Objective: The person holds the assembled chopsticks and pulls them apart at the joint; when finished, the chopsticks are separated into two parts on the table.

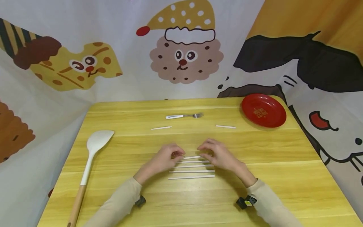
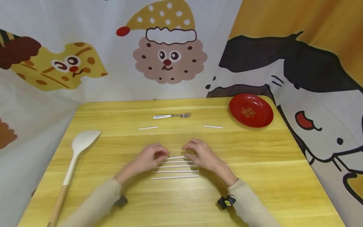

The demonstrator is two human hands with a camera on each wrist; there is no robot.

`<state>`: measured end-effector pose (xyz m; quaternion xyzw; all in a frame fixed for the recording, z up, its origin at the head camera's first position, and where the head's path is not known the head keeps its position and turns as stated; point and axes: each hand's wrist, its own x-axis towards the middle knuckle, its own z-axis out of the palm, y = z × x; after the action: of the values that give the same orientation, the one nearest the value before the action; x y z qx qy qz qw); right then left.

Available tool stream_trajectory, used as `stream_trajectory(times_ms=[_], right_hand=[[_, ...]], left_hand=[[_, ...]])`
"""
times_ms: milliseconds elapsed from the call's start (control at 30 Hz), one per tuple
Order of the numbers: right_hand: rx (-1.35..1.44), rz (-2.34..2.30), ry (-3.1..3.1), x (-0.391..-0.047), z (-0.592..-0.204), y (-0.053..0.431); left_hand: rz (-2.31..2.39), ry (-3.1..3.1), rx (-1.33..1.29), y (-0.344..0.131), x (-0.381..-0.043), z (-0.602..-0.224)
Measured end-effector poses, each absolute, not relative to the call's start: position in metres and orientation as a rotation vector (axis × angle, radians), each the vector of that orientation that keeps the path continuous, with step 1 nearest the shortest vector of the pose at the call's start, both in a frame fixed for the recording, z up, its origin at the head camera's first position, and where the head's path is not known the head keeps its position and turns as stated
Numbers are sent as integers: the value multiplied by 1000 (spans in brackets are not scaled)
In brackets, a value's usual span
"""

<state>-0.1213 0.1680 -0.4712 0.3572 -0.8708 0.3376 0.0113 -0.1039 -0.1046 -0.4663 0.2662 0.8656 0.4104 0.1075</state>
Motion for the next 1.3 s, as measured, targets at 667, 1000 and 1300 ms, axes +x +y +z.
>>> stream_trajectory(times_ms=[667, 1000, 1300], right_hand=[[1082, 1129, -2807, -121, -485, 160], [1053, 1240, -2695, -115, -468, 156], [1105, 1217, -2590, -115, -457, 152]], left_hand=[[1108, 2580, 760, -98, -108, -472], [1151, 2643, 788, -94, -108, -459], [1222, 2652, 831, -94, -105, -448]])
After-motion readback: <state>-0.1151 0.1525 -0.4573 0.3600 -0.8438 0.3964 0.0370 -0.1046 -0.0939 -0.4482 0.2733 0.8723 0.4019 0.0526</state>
